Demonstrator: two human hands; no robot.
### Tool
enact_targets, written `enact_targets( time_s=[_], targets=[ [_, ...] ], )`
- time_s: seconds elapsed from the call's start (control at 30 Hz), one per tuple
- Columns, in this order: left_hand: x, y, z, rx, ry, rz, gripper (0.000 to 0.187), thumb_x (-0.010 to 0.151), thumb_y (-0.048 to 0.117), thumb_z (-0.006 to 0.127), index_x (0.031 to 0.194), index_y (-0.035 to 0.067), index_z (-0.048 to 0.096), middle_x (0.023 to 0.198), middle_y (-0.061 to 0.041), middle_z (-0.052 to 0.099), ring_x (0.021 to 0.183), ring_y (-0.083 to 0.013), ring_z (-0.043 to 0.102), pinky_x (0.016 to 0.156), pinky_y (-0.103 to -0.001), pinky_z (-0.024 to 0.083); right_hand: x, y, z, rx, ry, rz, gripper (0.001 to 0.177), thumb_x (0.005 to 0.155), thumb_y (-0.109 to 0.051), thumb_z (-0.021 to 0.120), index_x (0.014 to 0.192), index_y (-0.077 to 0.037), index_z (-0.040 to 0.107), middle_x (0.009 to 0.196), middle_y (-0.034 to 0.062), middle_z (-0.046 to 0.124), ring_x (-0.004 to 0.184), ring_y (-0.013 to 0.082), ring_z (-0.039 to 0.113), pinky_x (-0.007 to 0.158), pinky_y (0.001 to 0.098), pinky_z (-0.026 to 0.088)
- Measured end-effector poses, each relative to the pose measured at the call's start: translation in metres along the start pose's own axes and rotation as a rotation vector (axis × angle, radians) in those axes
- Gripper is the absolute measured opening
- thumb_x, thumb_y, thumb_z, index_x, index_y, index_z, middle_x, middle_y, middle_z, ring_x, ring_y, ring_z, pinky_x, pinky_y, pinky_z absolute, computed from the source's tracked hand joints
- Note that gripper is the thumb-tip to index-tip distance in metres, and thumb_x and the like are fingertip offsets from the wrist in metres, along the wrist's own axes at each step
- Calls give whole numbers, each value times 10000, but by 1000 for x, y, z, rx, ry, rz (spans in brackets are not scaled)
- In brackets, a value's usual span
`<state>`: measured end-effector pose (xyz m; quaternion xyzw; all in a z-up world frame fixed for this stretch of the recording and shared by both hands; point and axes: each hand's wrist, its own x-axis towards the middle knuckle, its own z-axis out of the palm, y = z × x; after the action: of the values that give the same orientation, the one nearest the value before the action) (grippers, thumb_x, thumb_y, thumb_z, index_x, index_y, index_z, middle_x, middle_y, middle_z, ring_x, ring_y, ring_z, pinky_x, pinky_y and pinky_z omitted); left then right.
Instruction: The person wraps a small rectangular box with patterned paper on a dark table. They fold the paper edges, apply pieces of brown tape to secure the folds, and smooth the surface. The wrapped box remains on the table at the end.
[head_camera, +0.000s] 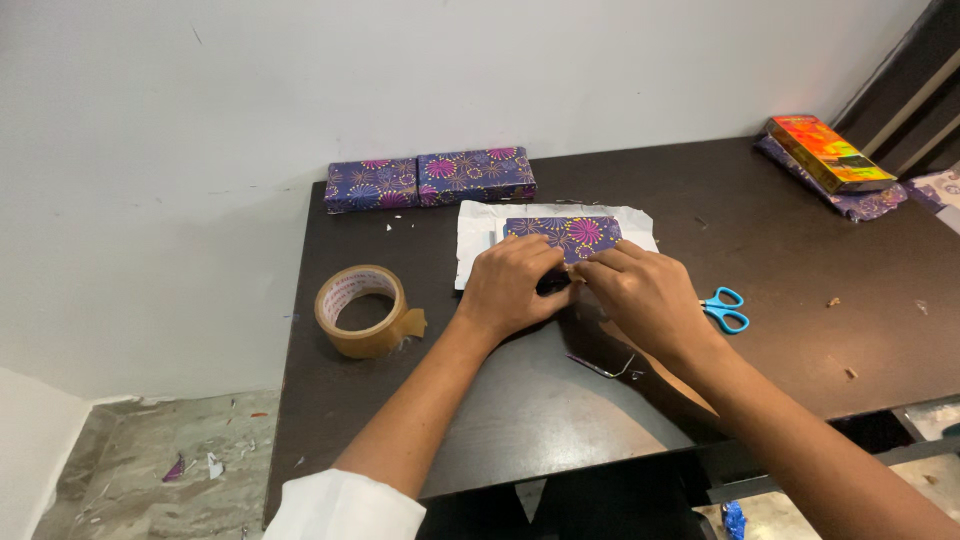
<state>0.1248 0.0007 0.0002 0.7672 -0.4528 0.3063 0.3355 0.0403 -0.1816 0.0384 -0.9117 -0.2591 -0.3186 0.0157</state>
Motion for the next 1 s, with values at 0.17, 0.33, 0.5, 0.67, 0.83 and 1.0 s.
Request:
enact_targets(
  time_s=[0.17,0.33,0.5,0.67,0.83,1.0],
  targets=[
    [0,2,-1,-11,-8,-8,294,782,302,820,741,69,644,735,-66,634,679,-249,631,623,-391,513,-1,-1,2,2,20,-3,417,590,30,785,995,-67,771,955,20,747,884,213,693,683,351,576],
    [0,1,1,7,-10,-21,255,786,267,825,755,75,660,747,-64,642,696,-248,638,641,-391,516,-1,-1,2,6,3,17,388,606,25,788,983,-65,772,926,22,742,874,217,690,670,357,571],
    [0,0,5,26,-10,-41,248,755,243,851,757,74,669,767,-68,662,722,-258,649,654,-400,518,0,0,1,11,12,-9,381,598,-16,770,977,-52,770,932,32,746,883,220,692,671,359,573],
    [0,0,6,54,-14,-36,223,742,202,858,809,80,684,848,-71,698,805,-270,676,718,-410,537,2,4,3,-3,41,-16,260,725,-54,756,984,-74,774,926,21,747,883,210,689,663,362,565],
    [-1,0,4,63,-23,-36,256,711,176,868,861,69,690,915,-85,709,857,-292,680,760,-422,545,6,9,10,-58,0,-5,217,742,-64,745,956,-75,780,877,17,740,813,212,663,653,365,562],
    [-2,0,5,54,-40,-63,271,692,176,884,859,72,698,894,-81,705,840,-293,676,752,-425,543,8,13,13,-70,23,-6,93,772,-70,729,858,-91,757,847,7,725,826,208,659,656,363,562]
  ],
)
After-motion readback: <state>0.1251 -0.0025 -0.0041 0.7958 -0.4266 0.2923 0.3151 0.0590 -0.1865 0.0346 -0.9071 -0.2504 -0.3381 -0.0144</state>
